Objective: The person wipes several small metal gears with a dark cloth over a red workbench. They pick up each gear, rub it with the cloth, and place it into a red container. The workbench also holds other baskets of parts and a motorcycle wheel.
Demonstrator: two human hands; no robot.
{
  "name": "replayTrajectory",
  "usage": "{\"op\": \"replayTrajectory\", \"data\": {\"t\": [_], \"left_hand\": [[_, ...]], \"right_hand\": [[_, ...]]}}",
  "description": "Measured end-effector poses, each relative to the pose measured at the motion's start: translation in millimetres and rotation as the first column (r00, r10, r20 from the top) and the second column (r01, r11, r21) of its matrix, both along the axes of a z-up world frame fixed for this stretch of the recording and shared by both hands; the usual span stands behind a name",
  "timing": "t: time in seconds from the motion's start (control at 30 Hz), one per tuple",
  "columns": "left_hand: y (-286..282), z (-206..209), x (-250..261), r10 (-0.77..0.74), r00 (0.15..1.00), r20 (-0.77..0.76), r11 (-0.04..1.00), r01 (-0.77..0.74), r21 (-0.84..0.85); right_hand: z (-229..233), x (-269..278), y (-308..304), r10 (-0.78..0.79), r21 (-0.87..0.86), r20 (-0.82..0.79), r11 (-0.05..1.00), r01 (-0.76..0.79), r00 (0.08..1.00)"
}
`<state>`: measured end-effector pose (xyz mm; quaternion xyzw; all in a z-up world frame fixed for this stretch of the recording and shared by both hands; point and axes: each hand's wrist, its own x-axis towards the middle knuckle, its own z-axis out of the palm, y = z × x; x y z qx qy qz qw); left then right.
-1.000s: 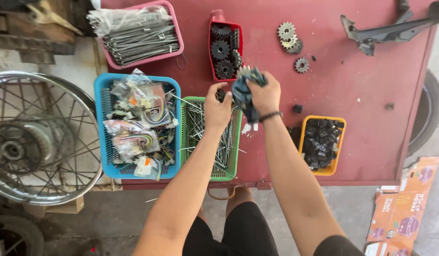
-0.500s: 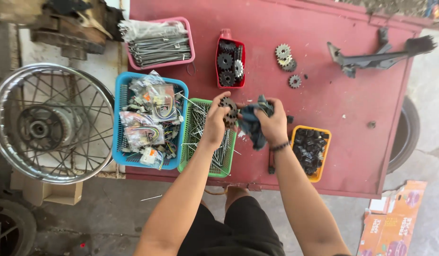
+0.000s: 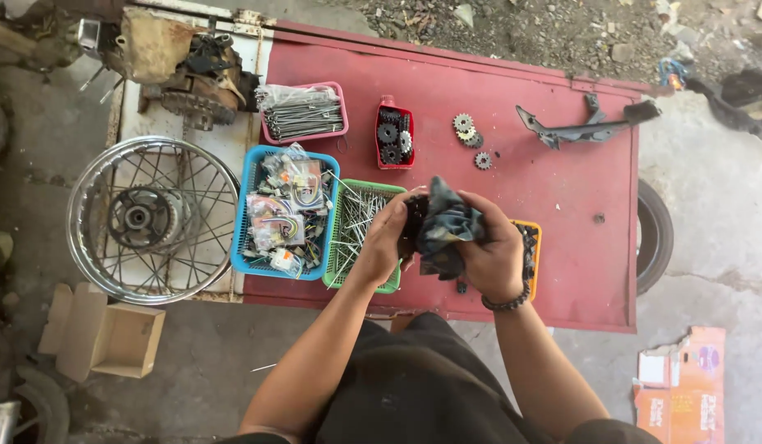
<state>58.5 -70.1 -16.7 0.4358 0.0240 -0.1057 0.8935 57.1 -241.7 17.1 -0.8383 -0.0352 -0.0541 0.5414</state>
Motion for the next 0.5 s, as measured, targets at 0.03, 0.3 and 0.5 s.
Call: {"op": "replayTrajectory", "data": {"t": [0.03,0.3,0.5], "left_hand": [[2,-4,-5,-0.014,1.000,0.007,1.000,0.014,-0.002],[40,15,-36,-0.037,0.984,0.174,0.980,0.002,0.201],[61,-10,-47,-0.084,0.994,0.076,0.996,0.086,-0.016]], "right_hand": [[6,-4,10,-0.014,-0.002,0.007,1.000,0.014,1.000],[25,-40,48,0.278,-0.331,0.315,0.928,-0.170,0.907],[28,-75,90,0.269,-0.279,0.326,0.943,-0.180,0.906]]}}
